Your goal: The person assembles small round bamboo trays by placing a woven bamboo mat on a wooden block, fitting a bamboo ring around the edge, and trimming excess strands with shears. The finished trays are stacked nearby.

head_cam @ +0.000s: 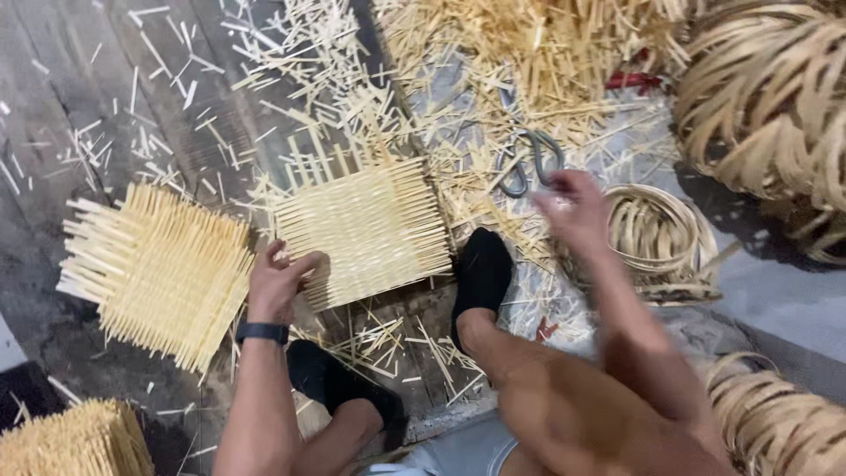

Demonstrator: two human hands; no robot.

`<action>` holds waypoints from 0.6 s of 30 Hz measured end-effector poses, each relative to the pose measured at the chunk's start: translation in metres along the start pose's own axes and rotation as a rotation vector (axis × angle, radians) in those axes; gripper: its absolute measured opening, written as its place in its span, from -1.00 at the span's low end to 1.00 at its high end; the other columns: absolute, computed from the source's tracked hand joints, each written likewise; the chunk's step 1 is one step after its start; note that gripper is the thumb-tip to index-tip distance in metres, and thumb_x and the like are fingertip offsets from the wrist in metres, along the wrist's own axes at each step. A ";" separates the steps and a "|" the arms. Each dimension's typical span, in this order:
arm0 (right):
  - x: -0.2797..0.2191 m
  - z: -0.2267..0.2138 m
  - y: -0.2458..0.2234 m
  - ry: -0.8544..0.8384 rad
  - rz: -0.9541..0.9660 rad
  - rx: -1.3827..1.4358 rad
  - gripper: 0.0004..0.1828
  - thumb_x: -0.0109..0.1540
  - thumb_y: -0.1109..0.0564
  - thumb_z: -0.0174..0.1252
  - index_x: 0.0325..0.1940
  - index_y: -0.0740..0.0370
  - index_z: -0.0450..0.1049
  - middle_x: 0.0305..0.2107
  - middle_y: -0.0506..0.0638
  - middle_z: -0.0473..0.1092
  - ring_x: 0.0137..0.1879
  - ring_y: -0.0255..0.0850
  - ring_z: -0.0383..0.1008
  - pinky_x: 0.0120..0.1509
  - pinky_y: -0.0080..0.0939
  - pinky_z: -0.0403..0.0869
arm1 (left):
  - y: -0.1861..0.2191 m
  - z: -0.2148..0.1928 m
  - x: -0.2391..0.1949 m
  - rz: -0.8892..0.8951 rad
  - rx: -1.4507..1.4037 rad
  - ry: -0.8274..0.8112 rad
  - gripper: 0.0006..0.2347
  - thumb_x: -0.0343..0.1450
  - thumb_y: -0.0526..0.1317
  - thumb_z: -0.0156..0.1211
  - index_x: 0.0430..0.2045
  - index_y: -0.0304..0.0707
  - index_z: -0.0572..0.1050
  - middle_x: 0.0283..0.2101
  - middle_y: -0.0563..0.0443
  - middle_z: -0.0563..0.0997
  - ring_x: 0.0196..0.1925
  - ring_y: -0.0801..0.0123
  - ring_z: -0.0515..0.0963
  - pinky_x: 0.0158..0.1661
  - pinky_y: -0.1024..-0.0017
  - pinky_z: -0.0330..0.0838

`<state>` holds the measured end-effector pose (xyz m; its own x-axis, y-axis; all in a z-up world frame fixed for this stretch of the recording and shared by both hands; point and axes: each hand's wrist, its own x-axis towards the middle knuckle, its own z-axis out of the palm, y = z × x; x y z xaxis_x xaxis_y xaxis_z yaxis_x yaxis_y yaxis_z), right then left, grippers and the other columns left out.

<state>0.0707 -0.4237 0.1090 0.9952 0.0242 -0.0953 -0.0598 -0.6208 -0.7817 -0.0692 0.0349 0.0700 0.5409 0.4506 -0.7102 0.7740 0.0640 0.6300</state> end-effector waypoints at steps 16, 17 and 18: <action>-0.037 -0.150 0.141 -0.335 0.094 -0.903 -0.51 0.32 -0.31 0.15 0.10 0.02 0.67 -0.38 0.10 0.61 -0.20 -0.04 0.69 -0.04 -0.06 0.61 | 0.033 0.015 -0.045 0.468 -0.098 0.432 -0.37 0.25 -0.17 0.47 0.20 -0.35 0.32 0.06 -0.17 0.51 -0.07 0.25 0.58 -0.05 0.30 0.55; -0.025 -0.149 0.144 -0.373 0.215 -0.849 -0.46 0.32 -0.30 0.16 0.14 0.10 0.66 -0.41 0.12 0.59 -0.20 -0.01 0.72 0.00 -0.01 0.62 | 0.041 0.016 -0.057 0.505 -0.071 0.450 -0.38 0.26 -0.15 0.46 0.20 -0.34 0.34 0.05 -0.17 0.52 -0.06 0.26 0.58 -0.05 0.31 0.54; -0.018 -0.148 0.147 -0.446 0.263 -0.936 -0.47 0.34 -0.32 0.14 0.13 0.07 0.68 -0.40 0.11 0.61 -0.19 -0.03 0.70 0.00 -0.05 0.63 | 0.049 0.017 -0.069 0.549 -0.074 0.460 -0.39 0.26 -0.15 0.46 0.19 -0.36 0.36 0.05 -0.18 0.52 -0.08 0.25 0.58 -0.05 0.31 0.54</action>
<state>0.0556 -0.6316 0.0875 0.8300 -0.0319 -0.5568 0.0038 -0.9980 0.0627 -0.0631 -0.0086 0.1447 0.6391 0.7638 -0.0906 0.3971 -0.2267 0.8894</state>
